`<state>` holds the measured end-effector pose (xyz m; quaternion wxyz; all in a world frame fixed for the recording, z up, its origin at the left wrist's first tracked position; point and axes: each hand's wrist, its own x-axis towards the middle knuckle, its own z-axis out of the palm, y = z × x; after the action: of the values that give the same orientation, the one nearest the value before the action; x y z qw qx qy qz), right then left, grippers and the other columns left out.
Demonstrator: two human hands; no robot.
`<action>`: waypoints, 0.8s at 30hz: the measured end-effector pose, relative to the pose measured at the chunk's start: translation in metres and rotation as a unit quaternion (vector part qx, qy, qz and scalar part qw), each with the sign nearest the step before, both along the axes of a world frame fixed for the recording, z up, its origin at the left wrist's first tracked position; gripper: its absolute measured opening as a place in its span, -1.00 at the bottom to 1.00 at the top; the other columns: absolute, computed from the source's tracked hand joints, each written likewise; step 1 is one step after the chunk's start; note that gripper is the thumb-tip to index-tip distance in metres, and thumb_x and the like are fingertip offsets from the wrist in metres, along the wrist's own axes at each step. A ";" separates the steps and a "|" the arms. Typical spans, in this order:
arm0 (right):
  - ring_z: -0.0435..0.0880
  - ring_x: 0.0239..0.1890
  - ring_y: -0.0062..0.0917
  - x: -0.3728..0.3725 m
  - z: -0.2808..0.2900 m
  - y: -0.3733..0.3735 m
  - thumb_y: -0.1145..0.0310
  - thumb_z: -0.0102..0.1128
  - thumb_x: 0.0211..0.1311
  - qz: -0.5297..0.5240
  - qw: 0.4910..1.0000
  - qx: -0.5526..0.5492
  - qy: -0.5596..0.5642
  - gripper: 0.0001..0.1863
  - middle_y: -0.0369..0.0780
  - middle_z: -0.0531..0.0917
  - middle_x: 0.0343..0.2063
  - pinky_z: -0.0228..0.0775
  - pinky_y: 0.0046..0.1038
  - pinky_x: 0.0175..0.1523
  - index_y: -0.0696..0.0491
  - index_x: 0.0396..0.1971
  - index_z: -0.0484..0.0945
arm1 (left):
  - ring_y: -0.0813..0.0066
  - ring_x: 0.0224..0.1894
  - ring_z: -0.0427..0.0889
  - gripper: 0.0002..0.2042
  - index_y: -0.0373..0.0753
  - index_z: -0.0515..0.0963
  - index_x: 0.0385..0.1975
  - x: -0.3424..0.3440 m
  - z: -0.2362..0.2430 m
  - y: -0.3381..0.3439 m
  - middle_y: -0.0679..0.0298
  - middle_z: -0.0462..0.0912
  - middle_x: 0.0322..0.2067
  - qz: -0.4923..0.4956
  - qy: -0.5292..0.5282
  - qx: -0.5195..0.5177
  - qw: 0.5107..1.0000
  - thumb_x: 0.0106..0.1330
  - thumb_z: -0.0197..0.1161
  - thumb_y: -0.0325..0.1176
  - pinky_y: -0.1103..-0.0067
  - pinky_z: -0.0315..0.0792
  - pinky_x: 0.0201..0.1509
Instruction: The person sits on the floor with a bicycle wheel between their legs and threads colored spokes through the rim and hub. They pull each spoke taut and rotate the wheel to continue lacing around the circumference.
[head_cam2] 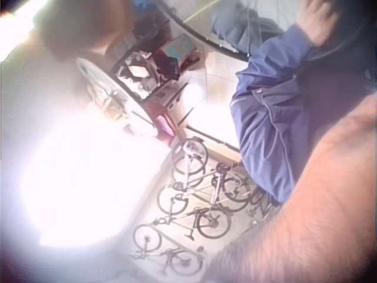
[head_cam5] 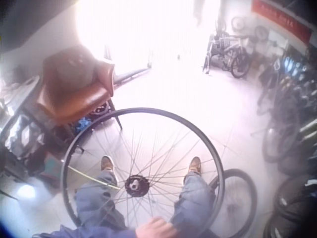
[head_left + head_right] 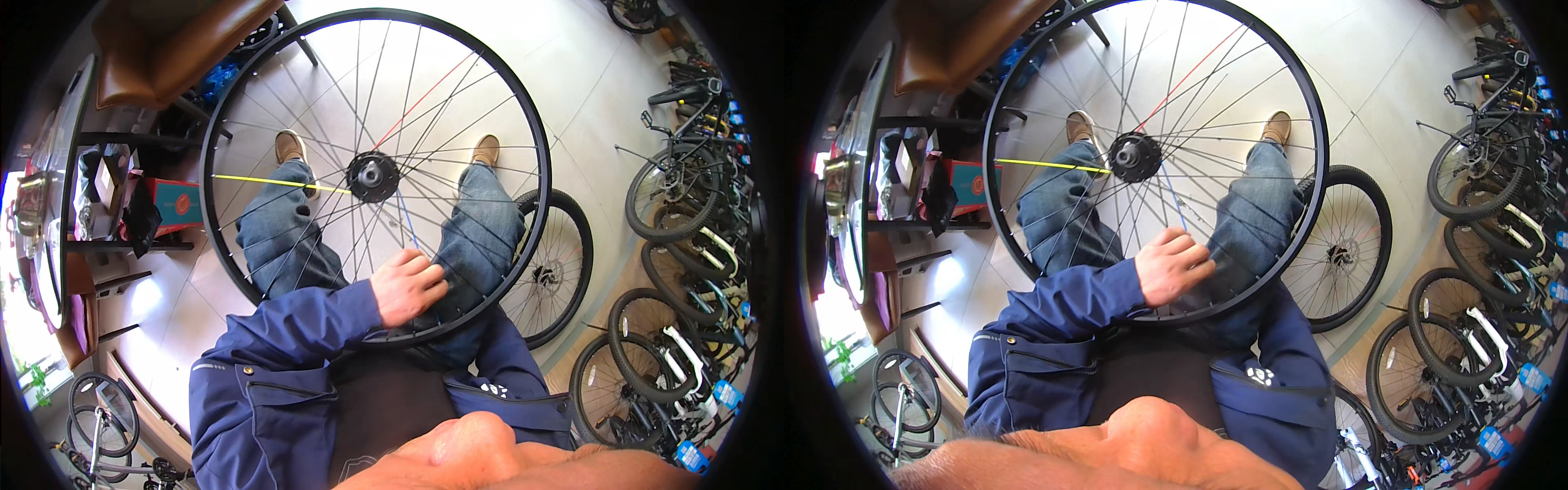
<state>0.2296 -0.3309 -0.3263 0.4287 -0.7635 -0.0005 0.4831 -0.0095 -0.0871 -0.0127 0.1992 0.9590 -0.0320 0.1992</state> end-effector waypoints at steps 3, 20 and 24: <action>0.77 -0.23 -0.35 0.008 -0.010 0.050 0.11 0.40 0.58 0.058 0.997 -0.002 -0.049 -0.68 -0.20 0.80 -0.20 0.60 -0.25 -0.13 0.03 0.07 0.78 | 0.35 -0.07 0.63 -0.67 -0.10 0.69 -0.05 0.001 0.007 0.003 0.34 0.60 -0.14 -0.010 0.026 -0.027 0.999 0.20 0.32 -0.21 0.39 0.49 0.22; 0.82 -0.02 -0.10 0.111 -0.098 0.277 0.27 0.59 0.34 0.242 0.833 0.031 -0.496 -0.74 -0.11 0.79 -0.12 0.70 -0.12 0.09 -0.02 -0.04 0.79 | 0.43 -0.04 0.73 -0.57 -0.21 0.74 0.08 0.026 0.035 0.025 0.31 0.71 0.01 0.023 0.136 -0.065 0.988 0.20 0.33 -0.25 0.46 0.56 0.30; 0.84 -0.10 -0.11 0.116 -0.115 0.288 0.28 0.54 0.35 0.299 0.808 -0.027 -0.507 -0.84 -0.12 0.79 -0.17 0.72 -0.06 0.00 -0.04 -0.21 0.73 | 0.41 -0.04 0.74 -0.54 -0.22 0.73 0.10 0.025 0.034 0.028 0.27 0.71 0.02 0.011 0.136 -0.078 0.988 0.18 0.32 -0.25 0.46 0.57 0.29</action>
<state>0.3458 -0.0427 -0.4418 0.1813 -0.8731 -0.4329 0.1319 0.0152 -0.0590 0.0218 0.2735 0.9590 0.0218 0.0708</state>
